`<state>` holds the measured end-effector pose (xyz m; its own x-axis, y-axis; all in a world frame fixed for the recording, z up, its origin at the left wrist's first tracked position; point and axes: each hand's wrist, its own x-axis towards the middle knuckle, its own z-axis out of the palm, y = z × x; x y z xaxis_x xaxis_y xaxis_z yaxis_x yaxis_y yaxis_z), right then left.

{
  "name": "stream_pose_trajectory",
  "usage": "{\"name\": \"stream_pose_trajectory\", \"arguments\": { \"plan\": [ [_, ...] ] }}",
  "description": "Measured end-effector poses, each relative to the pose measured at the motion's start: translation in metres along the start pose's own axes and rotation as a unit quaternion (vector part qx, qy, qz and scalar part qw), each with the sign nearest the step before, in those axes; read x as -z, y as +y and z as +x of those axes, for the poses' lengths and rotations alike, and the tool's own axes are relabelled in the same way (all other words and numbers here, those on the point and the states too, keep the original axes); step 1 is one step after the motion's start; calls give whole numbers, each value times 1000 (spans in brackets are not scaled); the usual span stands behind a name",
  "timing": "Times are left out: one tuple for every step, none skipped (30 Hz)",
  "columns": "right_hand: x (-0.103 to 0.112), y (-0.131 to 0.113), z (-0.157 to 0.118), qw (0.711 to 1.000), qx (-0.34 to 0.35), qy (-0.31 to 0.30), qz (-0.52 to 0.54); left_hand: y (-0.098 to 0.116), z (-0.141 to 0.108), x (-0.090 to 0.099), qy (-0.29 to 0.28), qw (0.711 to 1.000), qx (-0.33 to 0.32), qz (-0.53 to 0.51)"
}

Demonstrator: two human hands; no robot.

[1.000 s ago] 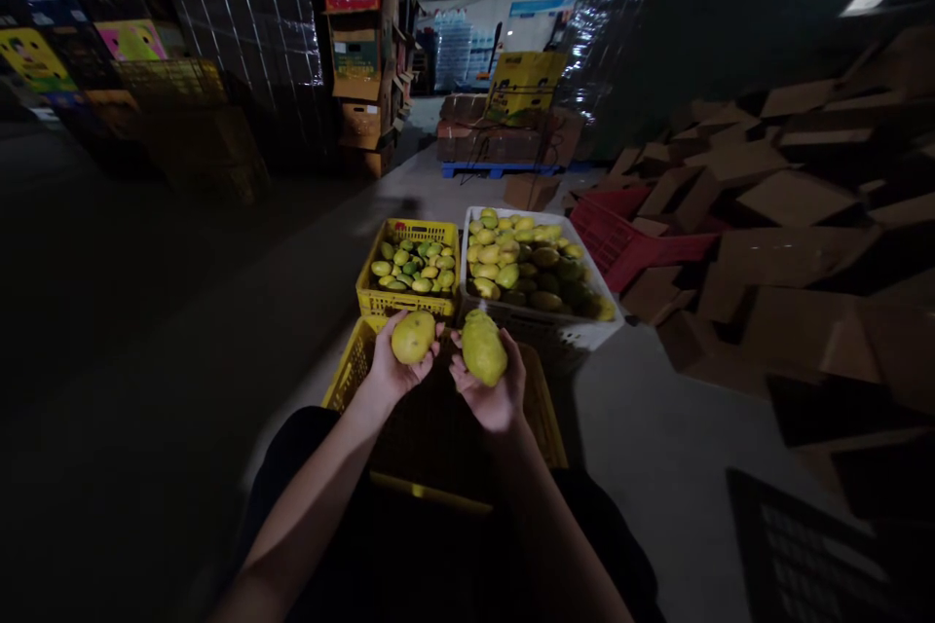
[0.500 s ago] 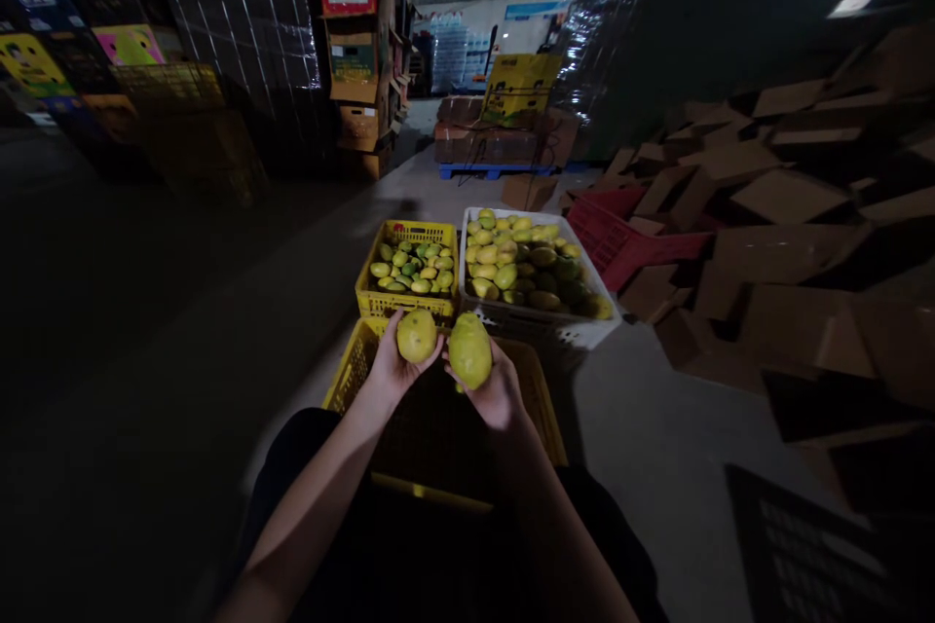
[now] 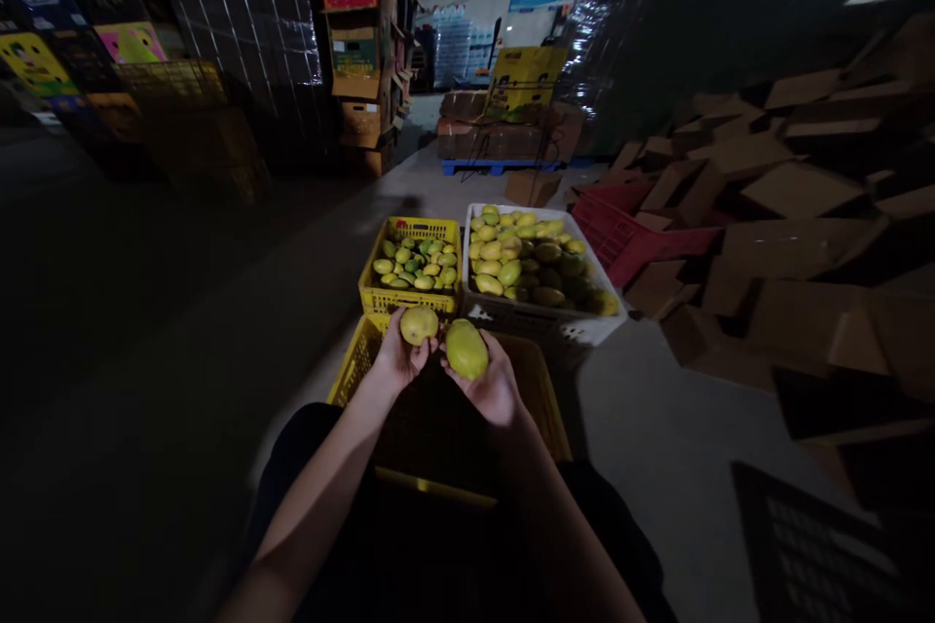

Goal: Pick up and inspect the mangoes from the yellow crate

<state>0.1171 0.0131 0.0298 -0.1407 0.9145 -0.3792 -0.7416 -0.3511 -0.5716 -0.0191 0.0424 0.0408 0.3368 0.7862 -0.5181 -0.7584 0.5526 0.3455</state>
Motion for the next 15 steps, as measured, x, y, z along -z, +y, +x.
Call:
{"name": "stream_pose_trajectory", "arguments": {
  "plan": [
    [0, 0, 1, 1000, -5, -7, 10, 1, 0, -1, 2, 1000, -1, 8],
    [1, -1, 1, 1000, -12, -9, 21, 1, -1, -1, 7, 1000, -5, 19],
    [1, -1, 2, 999, -23, -8, 29, 1, 0, -1, 13, 999, -11, 30],
    [1, -2, 2, 999, -35, -4, 36, 0, 0, -1, 17, 999, -13, 39],
    [1, -3, 2, 998, -45, 2, 42, 0, 1, -1, 17, 999, -14, 48],
    [1, -3, 3, 998, -51, 8, 47, 0, 1, 0, 13, 998, -14, 55],
    [1, -4, 3, 997, -51, 16, 51, -1, 2, 0, 8, 998, -12, 61],
    [2, -3, 3, 997, -49, 22, 49, -1, 3, 1, 2, 998, -9, 67],
    [3, -3, 3, 998, -47, 23, 41, -1, 4, 2, -3, 997, -8, 74],
    [3, -2, 3, 998, -45, 21, 28, -1, 5, 2, -5, 996, -10, 84],
    [4, -1, 3, 999, -41, 14, 8, -2, 6, 3, -3, 995, -16, 97],
    [5, 1, 3, 999, -28, 5, -18, -2, 7, 4, 3, 993, -31, 114],
    [6, 3, 3, 999, 1, -2, -49, -3, 9, 5, 10, 989, -59, 136],
    [7, 4, 4, 995, 49, -3, -86, -3, 10, 6, 17, 981, -106, 164],
    [8, 6, 4, 984, 119, 5, -129, -4, 12, 8, 20, 966, -168, 195]
  ]
}}
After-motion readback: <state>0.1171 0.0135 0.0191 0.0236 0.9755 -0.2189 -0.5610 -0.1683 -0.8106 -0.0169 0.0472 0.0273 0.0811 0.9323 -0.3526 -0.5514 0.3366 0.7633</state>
